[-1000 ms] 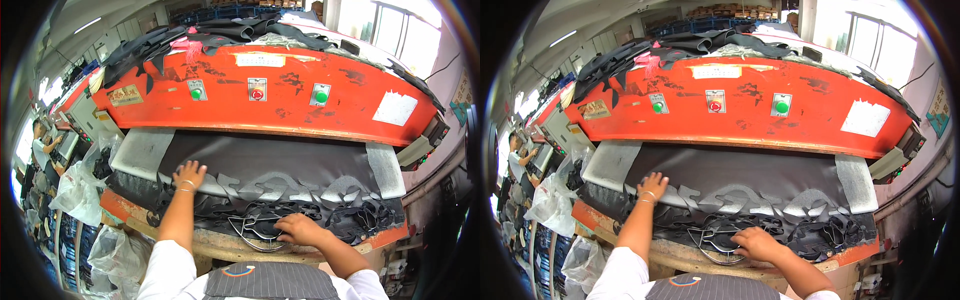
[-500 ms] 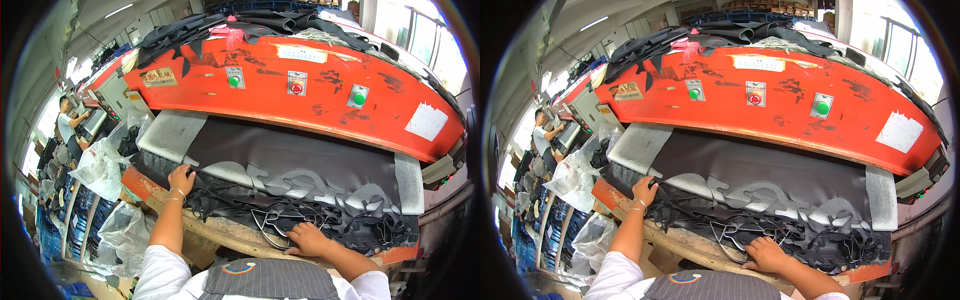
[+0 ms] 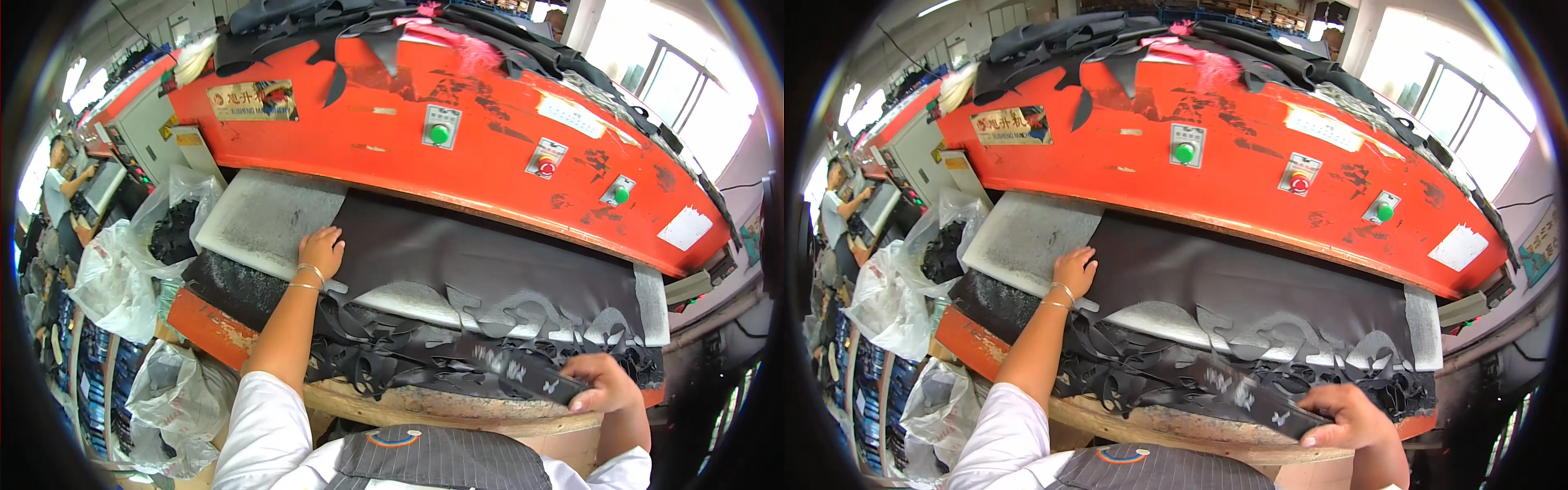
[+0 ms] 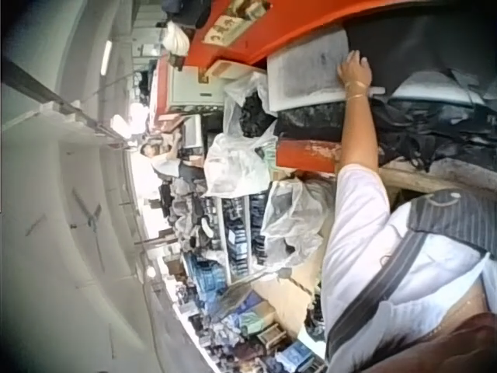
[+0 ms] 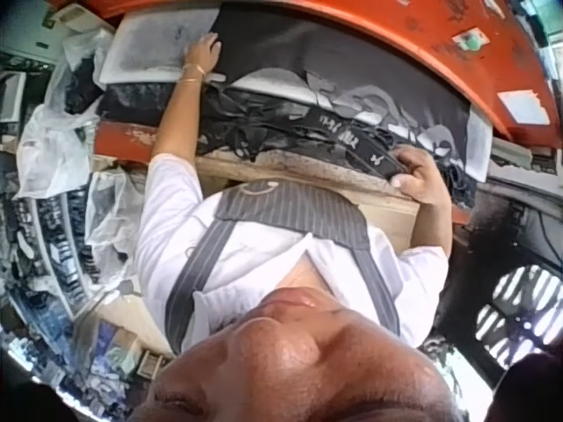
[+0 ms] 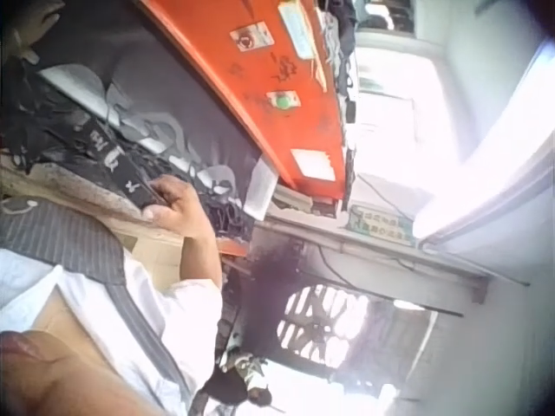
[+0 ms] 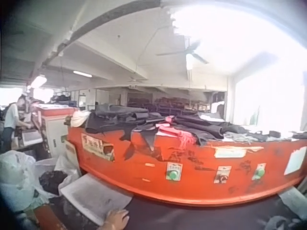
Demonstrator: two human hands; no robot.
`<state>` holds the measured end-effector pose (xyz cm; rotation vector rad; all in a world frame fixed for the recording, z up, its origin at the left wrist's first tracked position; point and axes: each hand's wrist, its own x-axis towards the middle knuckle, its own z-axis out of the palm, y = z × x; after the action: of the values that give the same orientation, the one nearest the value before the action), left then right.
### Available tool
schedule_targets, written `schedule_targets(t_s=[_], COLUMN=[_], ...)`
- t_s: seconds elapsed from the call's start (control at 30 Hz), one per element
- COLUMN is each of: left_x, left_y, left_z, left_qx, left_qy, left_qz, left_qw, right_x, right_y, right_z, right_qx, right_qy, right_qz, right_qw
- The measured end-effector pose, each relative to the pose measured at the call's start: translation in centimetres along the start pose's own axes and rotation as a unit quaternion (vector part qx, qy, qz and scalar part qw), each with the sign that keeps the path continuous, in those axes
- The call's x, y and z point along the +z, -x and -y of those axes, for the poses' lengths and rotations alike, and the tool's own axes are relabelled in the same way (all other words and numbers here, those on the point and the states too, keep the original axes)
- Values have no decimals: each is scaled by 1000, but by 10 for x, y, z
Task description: Using a hydraulic press machine and metal dies to cut shoe components from sheets of material.
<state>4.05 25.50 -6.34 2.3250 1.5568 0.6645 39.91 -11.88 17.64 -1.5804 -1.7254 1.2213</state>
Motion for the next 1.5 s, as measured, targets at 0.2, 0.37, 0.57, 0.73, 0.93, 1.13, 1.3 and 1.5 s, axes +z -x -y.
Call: schedule_targets(t_s=[0.2, 0.37, 0.57, 0.73, 0.93, 1.13, 1.3, 1.5], left_x=[17, 9, 10, 7, 19, 24, 26, 25], left_y=[-13, -7, -11, -32, -83, -93, -100, -103], left_z=[35, 34, 42, 50, 52, 48, 51, 58], left_qx=[70, 27, 39, 56, 57, 45, 29, 36], left_qy=[28, 116, 141, 155, 146, 104, 155, 175], left_qz=[-70, -10, -25, -4, 33, 37, 17, -18], left_qw=[995, 993, 989, 986, 987, 993, 987, 984], right_x=[95, 151, 174, 166, 157, 157, 152, 149], right_y=[-191, -331, -378, -365, -325, -328, -328, -336], right_z=[36, -26, -54, -60, -99, -103, -106, -111], right_qx=[-148, -211, -192, -144, 82, 82, 59, 44], right_qy=[341, 456, 488, 448, 302, 281, 286, 275], right_qz=[-154, -211, -220, -277, -373, -358, -393, -392], right_qw=[916, 839, 823, 838, 873, 887, 872, 877])
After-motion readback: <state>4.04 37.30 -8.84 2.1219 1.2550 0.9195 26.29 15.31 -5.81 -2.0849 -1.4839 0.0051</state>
